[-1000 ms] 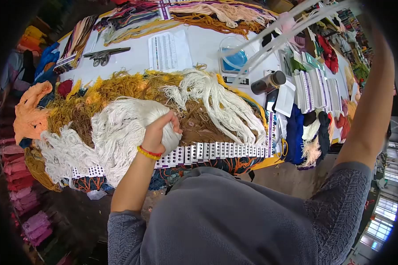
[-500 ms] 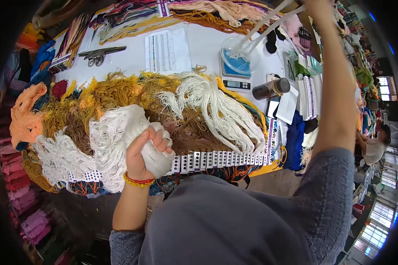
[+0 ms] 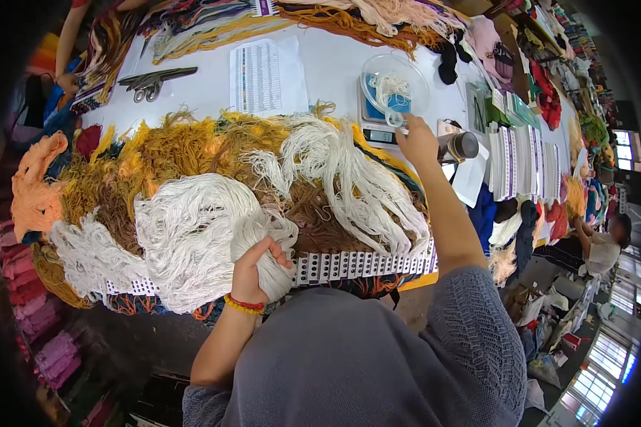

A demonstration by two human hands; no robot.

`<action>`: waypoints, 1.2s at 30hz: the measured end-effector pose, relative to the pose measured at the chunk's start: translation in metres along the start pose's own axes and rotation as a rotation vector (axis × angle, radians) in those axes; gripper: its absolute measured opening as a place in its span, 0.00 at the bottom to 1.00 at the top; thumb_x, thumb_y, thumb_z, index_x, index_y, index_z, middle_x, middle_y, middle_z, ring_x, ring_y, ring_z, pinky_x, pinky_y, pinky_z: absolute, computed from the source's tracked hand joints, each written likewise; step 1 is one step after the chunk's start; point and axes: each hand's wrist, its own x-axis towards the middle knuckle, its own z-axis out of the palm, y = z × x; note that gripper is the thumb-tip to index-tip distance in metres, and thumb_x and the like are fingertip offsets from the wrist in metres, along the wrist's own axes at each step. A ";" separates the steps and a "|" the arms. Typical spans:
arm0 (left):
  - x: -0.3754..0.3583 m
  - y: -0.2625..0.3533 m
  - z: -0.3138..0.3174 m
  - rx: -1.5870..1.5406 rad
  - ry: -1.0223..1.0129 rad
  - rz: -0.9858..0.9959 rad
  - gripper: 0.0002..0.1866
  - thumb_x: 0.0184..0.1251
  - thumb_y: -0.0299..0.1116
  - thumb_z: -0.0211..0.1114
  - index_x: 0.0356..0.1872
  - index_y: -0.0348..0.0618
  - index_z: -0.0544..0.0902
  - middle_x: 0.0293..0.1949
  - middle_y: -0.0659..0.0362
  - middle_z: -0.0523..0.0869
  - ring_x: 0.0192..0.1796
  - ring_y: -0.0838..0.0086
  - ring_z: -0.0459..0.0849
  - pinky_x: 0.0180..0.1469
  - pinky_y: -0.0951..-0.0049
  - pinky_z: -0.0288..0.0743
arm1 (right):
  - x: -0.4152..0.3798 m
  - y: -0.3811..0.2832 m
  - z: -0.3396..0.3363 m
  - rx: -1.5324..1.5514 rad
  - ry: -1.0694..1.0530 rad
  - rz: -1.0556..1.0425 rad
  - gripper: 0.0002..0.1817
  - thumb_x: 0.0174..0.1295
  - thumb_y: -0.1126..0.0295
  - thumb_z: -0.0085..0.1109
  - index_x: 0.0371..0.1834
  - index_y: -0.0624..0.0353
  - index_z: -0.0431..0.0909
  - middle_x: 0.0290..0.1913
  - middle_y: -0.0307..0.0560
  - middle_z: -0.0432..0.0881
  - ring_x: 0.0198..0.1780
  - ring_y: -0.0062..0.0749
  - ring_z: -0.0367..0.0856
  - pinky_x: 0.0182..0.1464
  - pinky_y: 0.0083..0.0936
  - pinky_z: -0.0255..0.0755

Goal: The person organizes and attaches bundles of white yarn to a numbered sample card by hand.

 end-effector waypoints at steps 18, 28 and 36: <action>0.010 -0.006 0.002 0.071 0.013 0.012 0.09 0.61 0.34 0.52 0.25 0.40 0.72 0.23 0.60 0.72 0.28 0.73 0.72 0.37 0.70 0.68 | 0.006 0.020 0.016 -0.180 0.136 -0.153 0.33 0.39 0.70 0.58 0.55 0.47 0.62 0.57 0.43 0.62 0.58 0.36 0.60 0.52 0.42 0.55; 0.001 -0.010 -0.002 0.064 0.060 0.032 0.08 0.60 0.33 0.53 0.25 0.40 0.72 0.24 0.59 0.72 0.28 0.72 0.71 0.36 0.69 0.68 | 0.016 0.019 0.034 -0.187 0.110 -0.152 0.32 0.41 0.67 0.64 0.53 0.46 0.63 0.58 0.43 0.61 0.59 0.37 0.59 0.54 0.40 0.53; -0.007 -0.012 -0.010 0.054 0.055 0.041 0.08 0.60 0.33 0.54 0.25 0.39 0.72 0.23 0.59 0.72 0.28 0.72 0.72 0.36 0.69 0.69 | 0.017 0.021 0.034 -0.207 0.202 -0.256 0.15 0.41 0.69 0.60 0.35 0.52 0.73 0.46 0.37 0.71 0.49 0.32 0.68 0.47 0.34 0.60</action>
